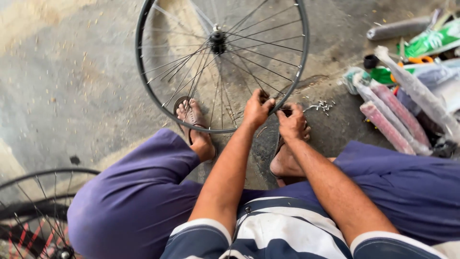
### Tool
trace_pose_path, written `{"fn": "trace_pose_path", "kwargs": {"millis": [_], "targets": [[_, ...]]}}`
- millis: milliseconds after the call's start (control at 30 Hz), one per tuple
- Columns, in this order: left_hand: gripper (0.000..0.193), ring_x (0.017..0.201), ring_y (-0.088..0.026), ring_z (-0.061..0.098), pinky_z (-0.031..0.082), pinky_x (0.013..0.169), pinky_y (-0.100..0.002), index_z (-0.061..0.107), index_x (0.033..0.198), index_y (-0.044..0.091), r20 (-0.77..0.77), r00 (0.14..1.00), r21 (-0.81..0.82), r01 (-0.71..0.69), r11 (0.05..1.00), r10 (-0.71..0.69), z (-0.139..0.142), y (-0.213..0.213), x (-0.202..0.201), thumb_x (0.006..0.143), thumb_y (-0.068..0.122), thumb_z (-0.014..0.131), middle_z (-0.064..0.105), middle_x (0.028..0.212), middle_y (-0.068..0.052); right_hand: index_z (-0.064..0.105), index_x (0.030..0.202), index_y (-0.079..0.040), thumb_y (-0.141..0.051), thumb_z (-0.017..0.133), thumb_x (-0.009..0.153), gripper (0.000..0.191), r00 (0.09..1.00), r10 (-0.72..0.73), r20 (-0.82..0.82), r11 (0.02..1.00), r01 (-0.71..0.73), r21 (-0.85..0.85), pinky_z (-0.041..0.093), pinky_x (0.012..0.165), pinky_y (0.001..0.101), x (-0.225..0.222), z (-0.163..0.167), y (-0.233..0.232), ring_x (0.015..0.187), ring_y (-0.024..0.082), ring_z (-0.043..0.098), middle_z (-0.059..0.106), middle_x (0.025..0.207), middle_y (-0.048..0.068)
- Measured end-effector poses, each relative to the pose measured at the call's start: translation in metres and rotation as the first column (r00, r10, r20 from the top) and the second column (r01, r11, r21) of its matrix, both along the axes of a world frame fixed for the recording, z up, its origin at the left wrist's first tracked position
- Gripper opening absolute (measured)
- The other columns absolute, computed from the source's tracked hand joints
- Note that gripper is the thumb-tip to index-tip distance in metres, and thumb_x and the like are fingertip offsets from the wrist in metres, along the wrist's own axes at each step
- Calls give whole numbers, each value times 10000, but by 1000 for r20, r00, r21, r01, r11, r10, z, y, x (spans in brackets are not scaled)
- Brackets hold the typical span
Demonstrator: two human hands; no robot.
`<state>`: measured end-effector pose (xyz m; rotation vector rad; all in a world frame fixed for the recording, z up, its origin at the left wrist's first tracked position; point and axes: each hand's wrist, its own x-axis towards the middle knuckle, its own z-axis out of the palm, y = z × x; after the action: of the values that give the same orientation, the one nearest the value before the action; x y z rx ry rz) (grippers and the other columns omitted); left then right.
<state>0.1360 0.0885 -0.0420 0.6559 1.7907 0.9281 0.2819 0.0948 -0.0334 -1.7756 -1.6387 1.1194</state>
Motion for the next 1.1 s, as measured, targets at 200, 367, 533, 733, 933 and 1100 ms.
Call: {"fn": "trace_pose_path", "kwargs": {"millis": [200,367,533,733,933,1100], "targets": [[299,900,-189,721,588,757,-340,582,1176,34,271,962,11,-41,999,37,15,8,-4,923,120,717,754,1022,-117,745,1021,-58,-127,805,831,210,995,29,91,997,-36,73,538,821,406,-6,26,3,923,319,687,706,1021,136],[394,960,-239,709,594,767,-375,556,1174,19,255,967,50,5,999,-17,17,11,-7,839,62,759,742,1044,-127,740,1062,-50,-188,763,903,211,994,70,80,989,-80,125,534,836,421,0,17,5,947,344,680,701,1036,161],[475,954,-399,703,557,801,-467,540,1139,33,-253,947,120,234,965,-198,20,13,-10,836,260,827,723,1012,-215,741,1020,-49,-228,781,871,236,988,102,116,987,-116,115,539,837,436,3,-5,10,938,349,687,723,1021,173],[535,958,-439,689,551,793,-501,501,1149,29,-244,956,204,213,956,-161,34,9,-12,817,297,822,706,1003,-231,707,1086,-22,-177,808,814,329,991,95,-92,995,-93,29,569,815,386,-5,9,19,904,282,748,775,995,153],[552,988,-429,661,533,817,-495,523,1199,43,-379,915,172,219,960,-141,49,2,-13,854,315,856,689,1036,-214,773,1049,-15,-147,840,795,294,986,167,-15,986,-167,-1,581,793,368,-19,48,22,870,251,774,806,950,155],[546,1030,-330,710,564,877,-415,539,1212,24,-96,982,175,176,969,-161,48,-3,-19,829,301,814,721,1071,-189,719,1131,95,32,812,770,378,933,-14,-360,971,-72,-227,610,857,389,-28,57,29,943,275,766,799,1028,211]]}}
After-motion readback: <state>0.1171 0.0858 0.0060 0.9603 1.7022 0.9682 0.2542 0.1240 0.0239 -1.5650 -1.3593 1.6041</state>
